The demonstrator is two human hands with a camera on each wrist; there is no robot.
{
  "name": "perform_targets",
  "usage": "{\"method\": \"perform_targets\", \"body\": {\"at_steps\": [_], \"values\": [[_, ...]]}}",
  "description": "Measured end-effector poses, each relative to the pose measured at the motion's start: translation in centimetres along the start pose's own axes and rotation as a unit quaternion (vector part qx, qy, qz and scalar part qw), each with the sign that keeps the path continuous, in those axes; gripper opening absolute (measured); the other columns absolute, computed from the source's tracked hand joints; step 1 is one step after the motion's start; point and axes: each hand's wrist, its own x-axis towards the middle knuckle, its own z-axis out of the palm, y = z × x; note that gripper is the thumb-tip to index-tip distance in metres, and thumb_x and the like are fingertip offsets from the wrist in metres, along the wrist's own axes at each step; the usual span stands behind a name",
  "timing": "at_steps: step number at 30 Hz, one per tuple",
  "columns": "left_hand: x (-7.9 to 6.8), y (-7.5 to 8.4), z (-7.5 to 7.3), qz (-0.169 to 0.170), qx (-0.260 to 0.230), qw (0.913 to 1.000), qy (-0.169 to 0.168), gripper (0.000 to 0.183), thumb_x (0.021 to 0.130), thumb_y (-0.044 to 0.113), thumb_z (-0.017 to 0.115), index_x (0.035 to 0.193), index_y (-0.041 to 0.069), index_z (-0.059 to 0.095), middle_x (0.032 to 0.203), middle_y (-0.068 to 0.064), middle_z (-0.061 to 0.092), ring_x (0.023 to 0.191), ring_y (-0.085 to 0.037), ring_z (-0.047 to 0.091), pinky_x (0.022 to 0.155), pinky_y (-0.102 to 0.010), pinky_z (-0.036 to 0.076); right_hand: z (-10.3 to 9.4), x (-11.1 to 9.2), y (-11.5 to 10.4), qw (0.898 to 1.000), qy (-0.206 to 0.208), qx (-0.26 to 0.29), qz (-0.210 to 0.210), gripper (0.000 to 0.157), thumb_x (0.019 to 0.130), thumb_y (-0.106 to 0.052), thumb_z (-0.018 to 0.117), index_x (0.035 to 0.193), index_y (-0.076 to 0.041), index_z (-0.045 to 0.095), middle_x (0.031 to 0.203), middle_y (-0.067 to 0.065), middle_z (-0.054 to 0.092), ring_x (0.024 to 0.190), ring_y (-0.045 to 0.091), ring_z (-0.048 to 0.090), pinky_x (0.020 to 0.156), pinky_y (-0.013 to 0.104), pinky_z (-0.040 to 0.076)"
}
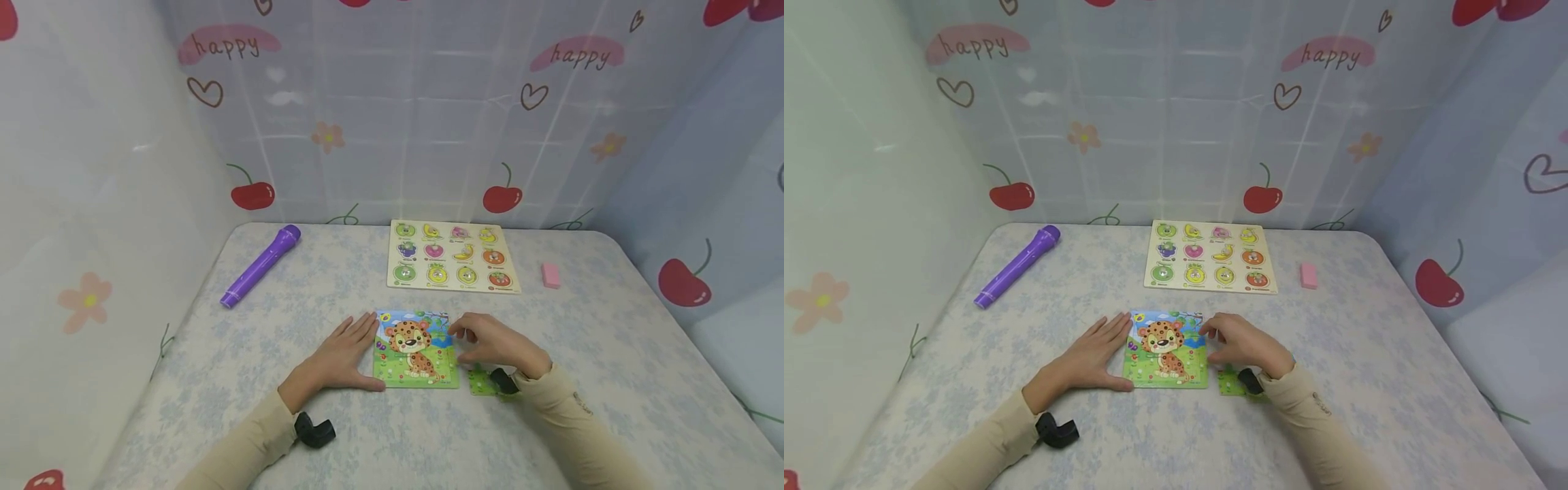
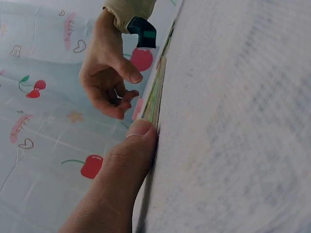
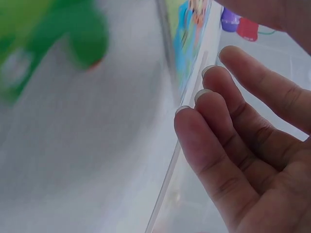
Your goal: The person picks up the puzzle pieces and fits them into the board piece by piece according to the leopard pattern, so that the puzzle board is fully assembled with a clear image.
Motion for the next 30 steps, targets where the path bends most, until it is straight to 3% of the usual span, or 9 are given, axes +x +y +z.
{"method": "perform_targets", "body": {"at_steps": [16, 30], "values": [[-0.1, -0.1, 0.1, 0.004, -0.002, 1.0000, 0.001, 0.125, 0.072, 0.088, 0.048, 0.157, 0.005, 0.008, 0.165, -0.008, 0.006, 0.154, -0.022, 0.007, 0.125, -0.046, 0.009, -0.9, -3.2, 3.5, 0.998, 0.027, -0.003, 0.053, 0.040, 0.072, -0.020, 0.086, 0.107, -0.011, 0.070, 0.090, -0.001, 0.060, 0.080, 0.013, 0.050, 0.069, 0.026, 0.045], [0.1, -0.2, 0.1, 0.001, 0.001, 1.0000, -0.006, 0.125, 0.072, 0.088, 0.048, 0.157, 0.007, 0.005, 0.166, -0.006, 0.004, 0.154, -0.020, 0.004, 0.125, -0.044, 0.006, -2.1, -7.0, 6.9, 0.996, 0.044, -0.003, 0.080, 0.039, 0.075, -0.020, 0.083, 0.109, -0.009, 0.069, 0.089, -0.003, 0.061, 0.078, 0.010, 0.050, 0.063, 0.023, 0.045]]}}
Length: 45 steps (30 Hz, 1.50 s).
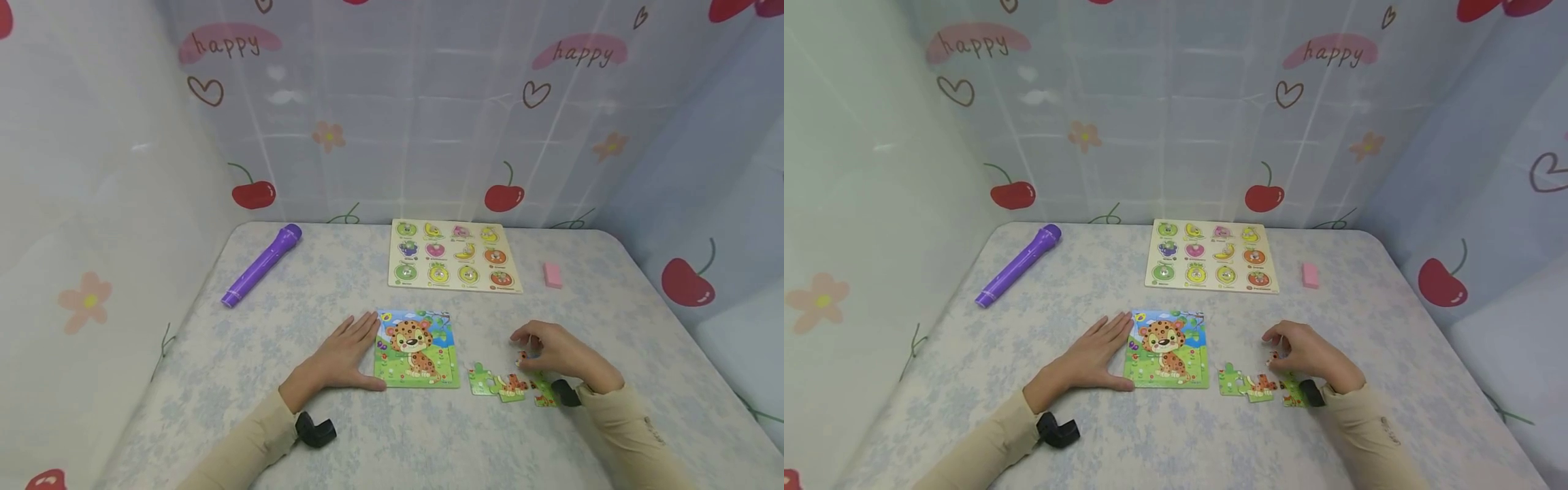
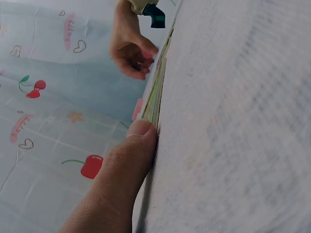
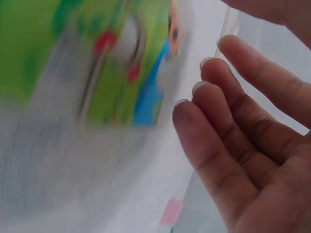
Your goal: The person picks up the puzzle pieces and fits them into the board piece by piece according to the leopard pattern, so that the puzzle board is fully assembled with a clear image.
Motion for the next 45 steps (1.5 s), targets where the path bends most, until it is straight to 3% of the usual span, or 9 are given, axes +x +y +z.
{"method": "perform_targets", "body": {"at_steps": [7, 17, 32, 45], "values": [[-0.1, 0.1, -0.1, 0.005, -0.003, 1.0000, 0.005, 0.125, 0.072, 0.089, 0.047, 0.157, 0.005, 0.008, 0.166, -0.008, 0.007, 0.154, -0.022, 0.007, 0.125, -0.046, 0.009, -0.8, -1.6, 1.3, 0.999, -0.020, 0.016, 0.031, 0.040, 0.073, -0.019, 0.084, 0.108, -0.006, 0.069, 0.095, 0.002, 0.064, 0.083, 0.013, 0.053, 0.067, 0.026, 0.047], [-0.3, 0.0, 0.1, 0.002, -0.001, 1.0000, 0.005, 0.124, 0.072, 0.087, 0.048, 0.157, 0.006, 0.007, 0.166, -0.007, 0.005, 0.154, -0.021, 0.006, 0.125, -0.045, 0.007, -0.8, -2.5, 2.3, 0.999, -0.025, 0.022, 0.035, 0.042, 0.073, -0.020, 0.085, 0.108, -0.005, 0.068, 0.101, 0.004, 0.066, 0.090, 0.015, 0.058, 0.072, 0.028, 0.050], [-0.2, 0.1, 0.1, 0.003, -0.004, 1.0000, 0.005, 0.124, 0.073, 0.087, 0.049, 0.157, 0.006, 0.006, 0.165, -0.007, 0.004, 0.154, -0.020, 0.005, 0.125, -0.044, 0.006, -0.7, -2.4, 2.3, 0.997, -0.021, 0.044, 0.061, 0.037, 0.069, -0.018, 0.087, 0.094, -0.008, 0.062, 0.085, 0.001, 0.060, 0.076, 0.012, 0.052, 0.062, 0.023, 0.046], [-0.1, 0.0, 0.0, 0.000, 0.002, 1.0000, 0.001, 0.125, 0.072, 0.088, 0.048, 0.157, 0.006, 0.006, 0.166, -0.007, 0.005, 0.154, -0.020, 0.005, 0.125, -0.044, 0.007, -0.1, -2.8, 2.3, 0.993, -0.015, 0.092, 0.073, 0.035, 0.074, -0.013, 0.083, 0.103, -0.003, 0.065, 0.085, 0.002, 0.060, 0.072, 0.006, 0.054, 0.061, 0.022, 0.049]]}}
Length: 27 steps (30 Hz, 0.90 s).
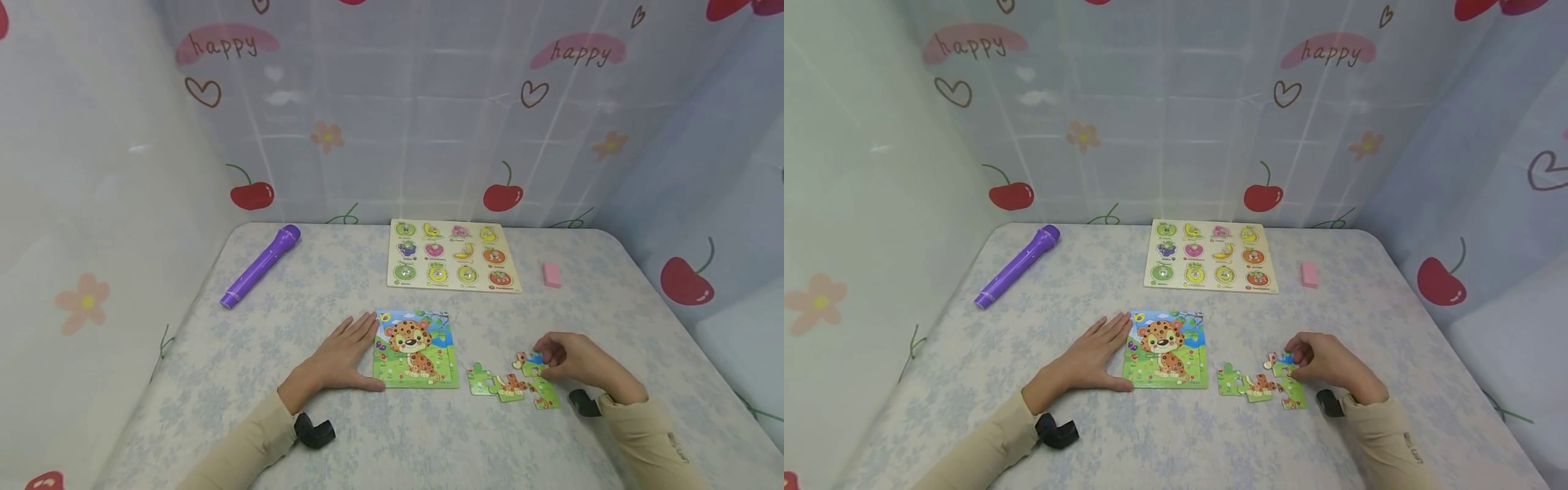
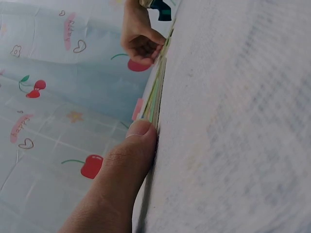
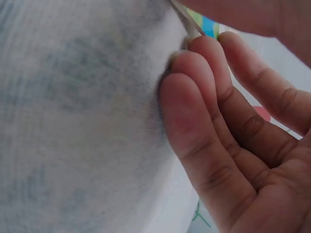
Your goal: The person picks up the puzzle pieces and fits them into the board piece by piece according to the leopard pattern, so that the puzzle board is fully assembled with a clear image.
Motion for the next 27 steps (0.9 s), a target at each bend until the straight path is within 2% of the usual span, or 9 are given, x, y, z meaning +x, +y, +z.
{"method": "perform_targets", "body": {"at_steps": [10, 19, 27], "values": [[0.04, -0.06, 0.02, 0.003, -0.003, 1.0000, 0.007, 0.124, 0.072, 0.087, 0.049, 0.157, 0.006, 0.007, 0.165, -0.008, 0.006, 0.154, -0.021, 0.005, 0.125, -0.045, 0.007, 0.19, -0.16, 0.15, 1.000, 0.013, 0.013, 0.005, 0.037, 0.074, -0.013, 0.084, 0.101, -0.004, 0.060, 0.085, 0.004, 0.059, 0.071, 0.007, 0.051, 0.060, 0.022, 0.046], [-0.03, -0.01, 0.00, 0.002, -0.005, 1.0000, 0.003, 0.124, 0.072, 0.087, 0.048, 0.157, 0.006, 0.006, 0.166, -0.008, 0.005, 0.154, -0.021, 0.004, 0.125, -0.045, 0.006, 0.33, -0.20, 0.43, 1.000, 0.014, 0.025, -0.010, 0.036, 0.076, -0.011, 0.082, 0.104, -0.001, 0.062, 0.086, 0.003, 0.062, 0.070, 0.004, 0.055, 0.061, 0.022, 0.050], [0.01, 0.01, -0.14, 0.003, -0.007, 1.0000, 0.002, 0.125, 0.072, 0.087, 0.048, 0.157, 0.006, 0.006, 0.166, -0.007, 0.005, 0.154, -0.021, 0.005, 0.125, -0.044, 0.006, 0.13, -0.12, -0.16, 1.000, 0.000, 0.023, 0.021, 0.043, 0.071, -0.010, 0.084, 0.106, 0.002, 0.064, 0.088, 0.005, 0.062, 0.077, 0.011, 0.056, 0.063, 0.021, 0.050]]}}
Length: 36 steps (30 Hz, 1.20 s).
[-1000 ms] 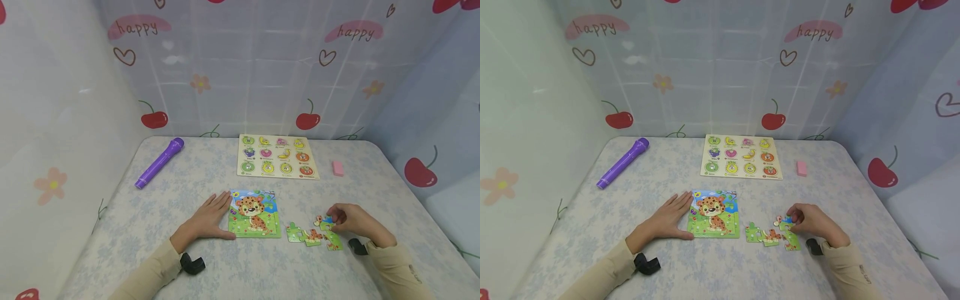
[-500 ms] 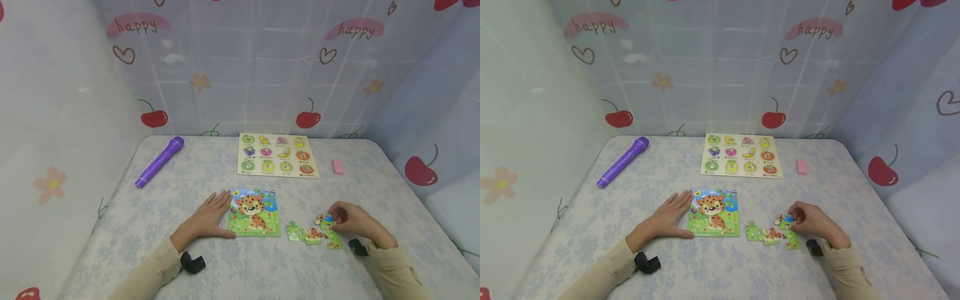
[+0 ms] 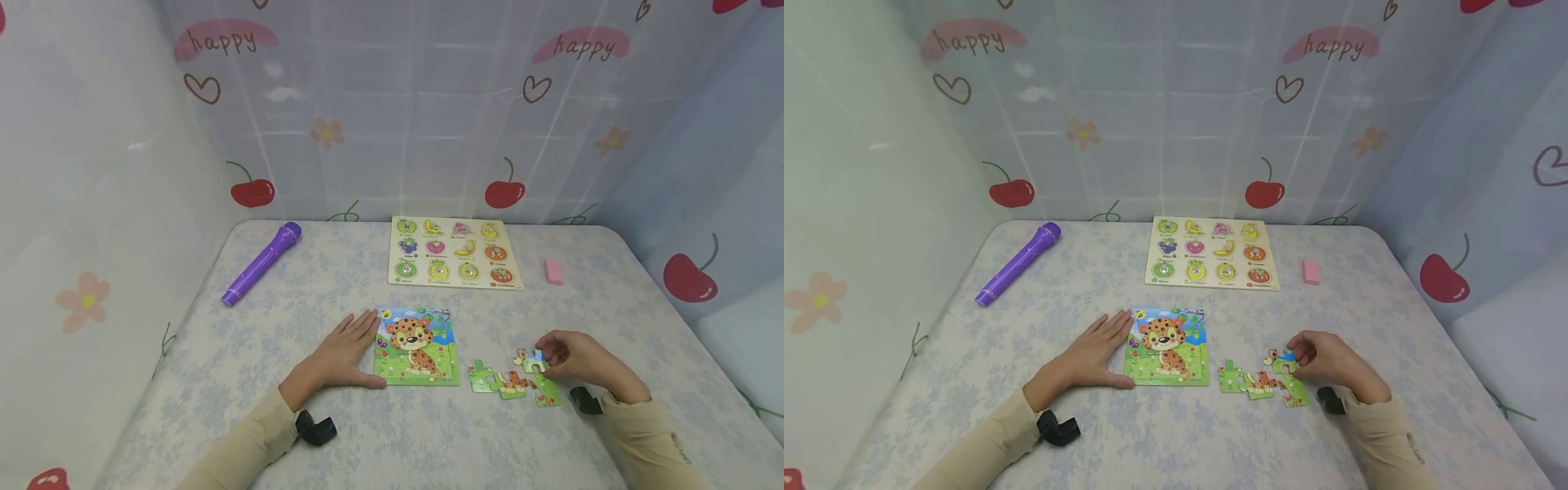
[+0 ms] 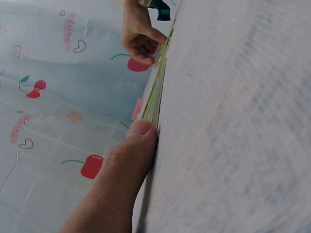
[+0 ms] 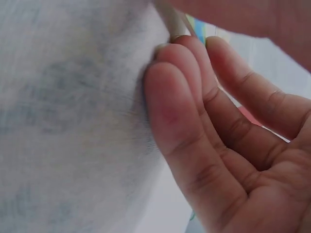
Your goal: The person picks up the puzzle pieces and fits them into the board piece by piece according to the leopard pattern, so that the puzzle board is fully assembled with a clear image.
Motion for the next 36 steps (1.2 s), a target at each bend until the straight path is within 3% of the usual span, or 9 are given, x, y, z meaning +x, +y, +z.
{"method": "perform_targets", "body": {"at_steps": [15, 36], "values": [[0.06, 0.12, -0.16, 0.005, -0.004, 1.0000, 0.005, 0.124, 0.073, 0.087, 0.048, 0.157, 0.005, 0.008, 0.165, -0.009, 0.007, 0.154, -0.022, 0.007, 0.125, -0.046, 0.008, -0.20, 0.23, -0.20, 1.000, 0.005, -0.025, 0.003, 0.040, 0.072, -0.013, 0.084, 0.105, 0.002, 0.067, 0.087, 0.003, 0.064, 0.076, 0.011, 0.058, 0.062, 0.021, 0.050], [-0.17, 0.03, -0.21, 0.009, 0.001, 0.9999, 0.011, 0.124, 0.073, 0.087, 0.048, 0.157, 0.004, 0.010, 0.165, -0.010, 0.010, 0.153, -0.024, 0.009, 0.124, -0.047, 0.011, -0.01, 0.42, -0.50, 1.000, -0.005, -0.012, 0.012, 0.043, 0.072, -0.016, 0.085, 0.105, 0.001, 0.065, 0.087, 0.004, 0.062, 0.077, 0.013, 0.056, 0.063, 0.022, 0.049]]}}
